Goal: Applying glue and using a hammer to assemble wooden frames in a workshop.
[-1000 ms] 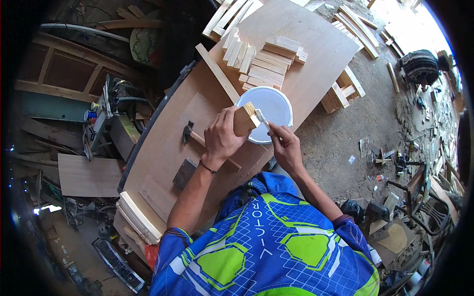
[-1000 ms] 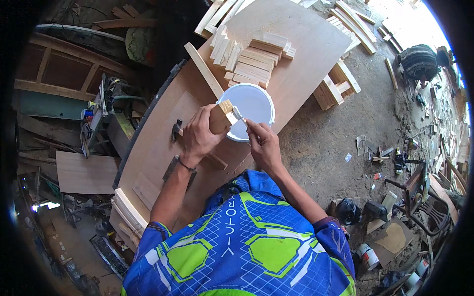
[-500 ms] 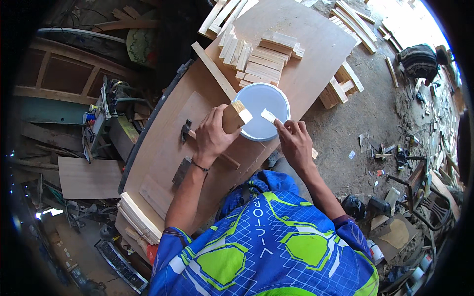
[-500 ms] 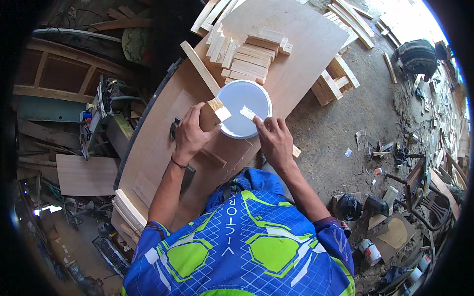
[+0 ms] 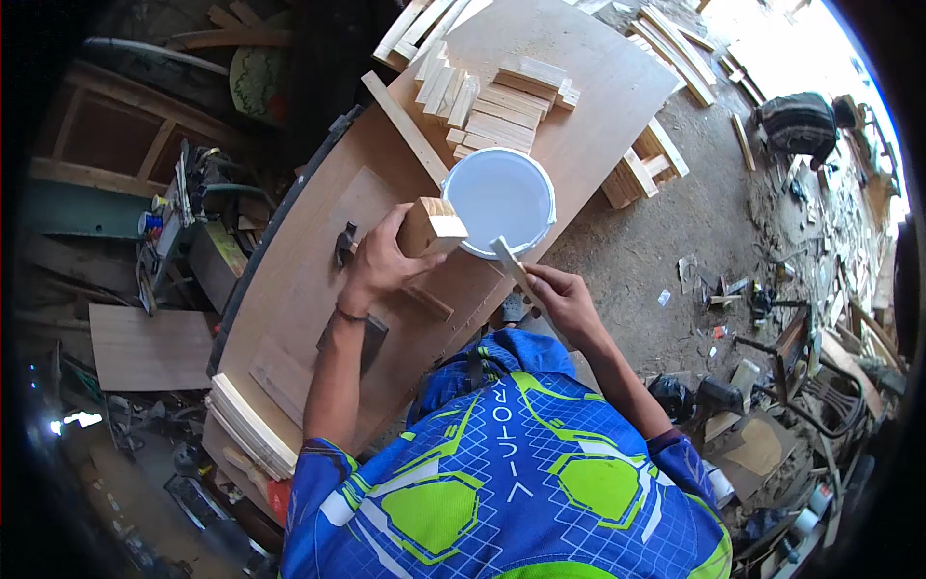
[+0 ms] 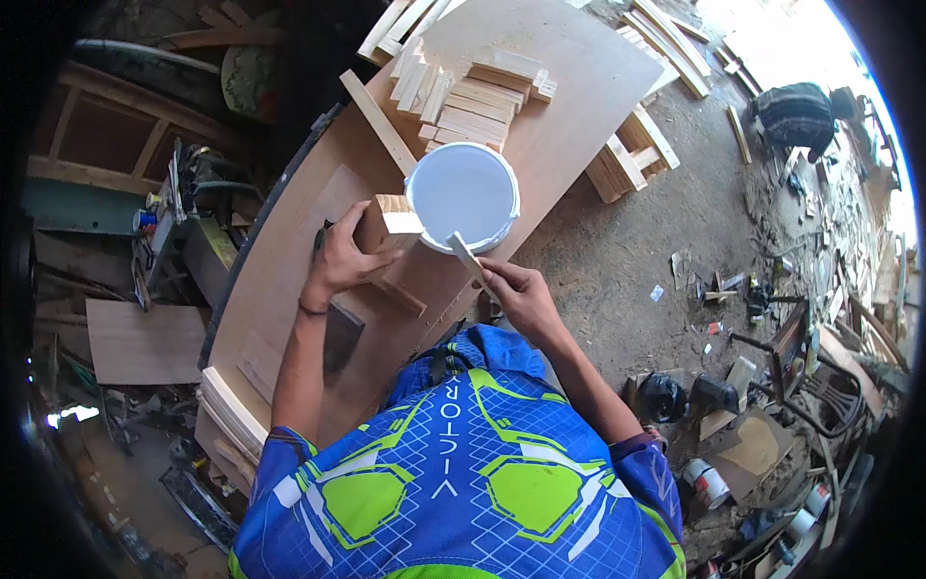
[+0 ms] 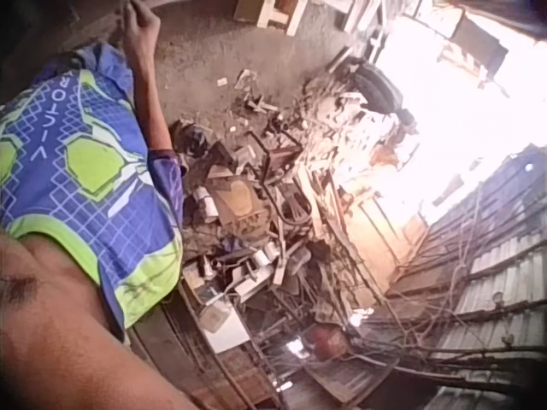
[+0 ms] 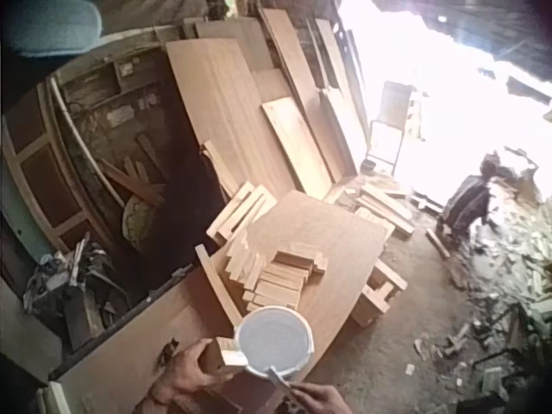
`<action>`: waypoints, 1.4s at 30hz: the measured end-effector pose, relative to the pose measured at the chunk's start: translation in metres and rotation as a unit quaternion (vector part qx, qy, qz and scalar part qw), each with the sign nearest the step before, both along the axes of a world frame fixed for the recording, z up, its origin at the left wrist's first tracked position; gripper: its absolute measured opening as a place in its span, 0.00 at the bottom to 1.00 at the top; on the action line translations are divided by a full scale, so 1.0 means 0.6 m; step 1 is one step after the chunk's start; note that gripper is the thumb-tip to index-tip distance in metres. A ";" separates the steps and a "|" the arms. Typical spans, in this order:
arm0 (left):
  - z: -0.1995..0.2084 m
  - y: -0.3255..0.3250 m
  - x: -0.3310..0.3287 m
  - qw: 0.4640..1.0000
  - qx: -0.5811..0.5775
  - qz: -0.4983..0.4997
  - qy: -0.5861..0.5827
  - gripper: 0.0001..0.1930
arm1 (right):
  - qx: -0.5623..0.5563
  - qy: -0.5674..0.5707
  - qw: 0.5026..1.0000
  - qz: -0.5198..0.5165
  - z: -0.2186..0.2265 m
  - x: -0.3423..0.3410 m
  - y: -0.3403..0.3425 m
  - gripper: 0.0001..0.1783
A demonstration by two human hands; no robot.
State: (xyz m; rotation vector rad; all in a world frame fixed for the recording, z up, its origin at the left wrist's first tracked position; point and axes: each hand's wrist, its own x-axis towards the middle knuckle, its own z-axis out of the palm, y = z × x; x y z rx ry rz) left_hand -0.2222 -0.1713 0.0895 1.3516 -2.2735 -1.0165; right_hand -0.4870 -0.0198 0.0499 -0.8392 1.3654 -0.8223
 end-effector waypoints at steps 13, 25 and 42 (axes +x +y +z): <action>0.079 0.029 0.062 0.823 0.471 -0.181 0.263 0.48 | -0.388 0.115 0.907 0.116 0.139 0.046 -0.047 0.24; 0.074 0.059 0.088 0.828 0.437 -0.124 0.328 0.48 | -0.486 0.212 0.830 0.172 0.161 0.017 -0.037 0.27; 0.100 0.058 0.068 0.878 0.409 -0.110 0.224 0.46 | -0.409 0.207 0.878 0.137 0.156 0.056 -0.044 0.21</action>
